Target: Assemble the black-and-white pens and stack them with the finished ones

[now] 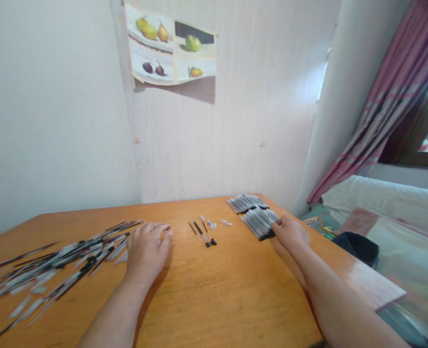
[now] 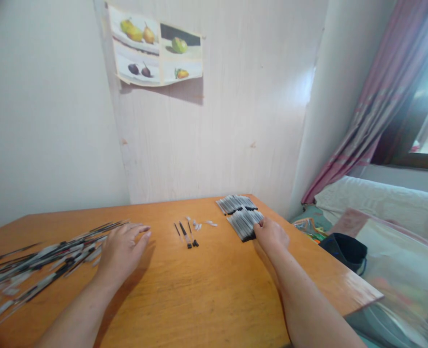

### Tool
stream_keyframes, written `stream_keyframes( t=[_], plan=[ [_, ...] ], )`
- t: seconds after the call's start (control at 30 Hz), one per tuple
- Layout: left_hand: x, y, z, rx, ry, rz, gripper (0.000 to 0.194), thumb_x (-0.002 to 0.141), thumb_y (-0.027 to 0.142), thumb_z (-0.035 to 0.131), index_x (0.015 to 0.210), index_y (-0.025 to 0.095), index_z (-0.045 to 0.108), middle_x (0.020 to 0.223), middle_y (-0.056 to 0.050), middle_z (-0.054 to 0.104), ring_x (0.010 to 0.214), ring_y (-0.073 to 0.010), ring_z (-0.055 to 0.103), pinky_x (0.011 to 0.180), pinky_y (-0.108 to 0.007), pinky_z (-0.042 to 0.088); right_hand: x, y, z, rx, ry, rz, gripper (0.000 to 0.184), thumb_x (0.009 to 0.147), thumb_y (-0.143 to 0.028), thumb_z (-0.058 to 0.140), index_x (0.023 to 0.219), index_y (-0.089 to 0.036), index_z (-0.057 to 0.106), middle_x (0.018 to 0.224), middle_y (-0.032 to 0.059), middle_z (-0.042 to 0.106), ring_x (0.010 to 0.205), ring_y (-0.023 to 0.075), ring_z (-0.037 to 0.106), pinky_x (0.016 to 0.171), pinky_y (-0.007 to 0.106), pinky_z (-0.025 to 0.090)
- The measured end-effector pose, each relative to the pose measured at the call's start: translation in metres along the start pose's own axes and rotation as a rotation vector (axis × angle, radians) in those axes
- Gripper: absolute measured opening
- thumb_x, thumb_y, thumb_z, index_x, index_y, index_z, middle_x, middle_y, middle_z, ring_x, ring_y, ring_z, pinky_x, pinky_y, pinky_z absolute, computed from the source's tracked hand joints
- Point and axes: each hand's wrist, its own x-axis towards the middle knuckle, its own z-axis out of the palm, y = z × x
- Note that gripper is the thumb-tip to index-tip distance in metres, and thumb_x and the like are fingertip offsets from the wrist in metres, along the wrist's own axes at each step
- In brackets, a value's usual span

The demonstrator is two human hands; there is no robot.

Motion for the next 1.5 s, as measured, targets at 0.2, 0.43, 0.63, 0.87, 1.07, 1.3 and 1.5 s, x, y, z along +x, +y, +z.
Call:
stream_keyframes(
  t=[0.2,0.43,0.63,0.87,1.07,1.3,1.5],
  plan=[
    [0.002,-0.005,-0.002,0.028,-0.043,-0.057,0.034,0.087,0.044,0.043,0.098,0.026,0.07,0.108,-0.003,0.069,0.105,-0.0266,0.055,0.095,-0.038,0.036,0.002,0.001,0.004,-0.011,-0.026,-0.017,0.035,0.083,-0.048,0.048,0.089,-0.021,0.07,0.09,0.0145,0.071,0.088,0.0292,0.065,0.065,0.034,0.042],
    [0.005,-0.016,-0.002,0.057,-0.058,-0.105,0.037,0.087,0.042,0.04,0.101,0.025,0.07,0.111,-0.004,0.068,0.108,-0.0276,0.055,0.095,-0.038,0.038,-0.002,0.0,0.002,0.078,0.059,0.007,0.041,0.088,-0.048,0.038,0.102,-0.023,0.068,0.094,0.0131,0.069,0.09,0.0286,0.063,0.063,0.032,0.038],
    [0.006,-0.033,-0.016,0.068,-0.048,-0.314,0.036,0.085,0.039,0.042,0.104,0.025,0.069,0.114,-0.009,0.068,0.103,-0.0305,0.058,0.084,-0.042,0.043,-0.023,-0.018,0.003,0.171,0.132,-0.181,0.039,0.089,-0.045,0.037,0.097,-0.022,0.067,0.084,0.0084,0.068,0.08,0.0228,0.061,0.059,0.028,0.032],
    [-0.001,-0.056,-0.017,0.197,-0.149,-0.554,0.03,0.076,0.036,0.05,0.093,0.025,0.071,0.1,-0.019,0.069,0.098,-0.043,0.057,0.075,-0.056,0.04,-0.052,-0.054,0.009,0.307,0.069,-0.482,0.027,0.088,-0.04,0.043,0.084,-0.023,0.064,0.074,0.0024,0.066,0.07,0.0182,0.058,0.06,0.027,0.032],
    [-0.006,-0.058,-0.007,0.256,-0.214,-0.574,0.024,0.073,0.03,0.051,0.083,0.023,0.071,0.097,-0.019,0.07,0.097,-0.0406,0.058,0.075,-0.056,0.04,-0.073,-0.079,0.004,0.349,-0.008,-0.619,0.025,0.088,-0.038,0.043,0.081,-0.023,0.062,0.068,0.0006,0.063,0.065,0.017,0.056,0.06,0.026,0.031],
    [-0.006,-0.052,-0.005,0.234,-0.281,-0.57,0.027,0.075,0.024,0.05,0.088,0.013,0.071,0.102,-0.025,0.068,0.102,-0.0444,0.057,0.078,-0.059,0.038,-0.073,-0.097,0.011,0.305,-0.092,-0.612,0.025,0.087,-0.036,0.045,0.083,-0.022,0.064,0.07,0.0022,0.065,0.066,0.0163,0.057,0.057,0.025,0.028],
    [-0.003,-0.047,-0.004,0.237,-0.288,-0.533,0.022,0.075,0.026,0.05,0.078,0.018,0.07,0.091,-0.021,0.071,0.093,-0.0393,0.062,0.077,-0.053,0.042,-0.058,-0.108,0.022,0.254,-0.186,-0.578,0.021,0.084,-0.03,0.049,0.077,-0.018,0.064,0.071,0.0046,0.066,0.068,0.0161,0.056,0.058,0.025,0.028]
  ],
)
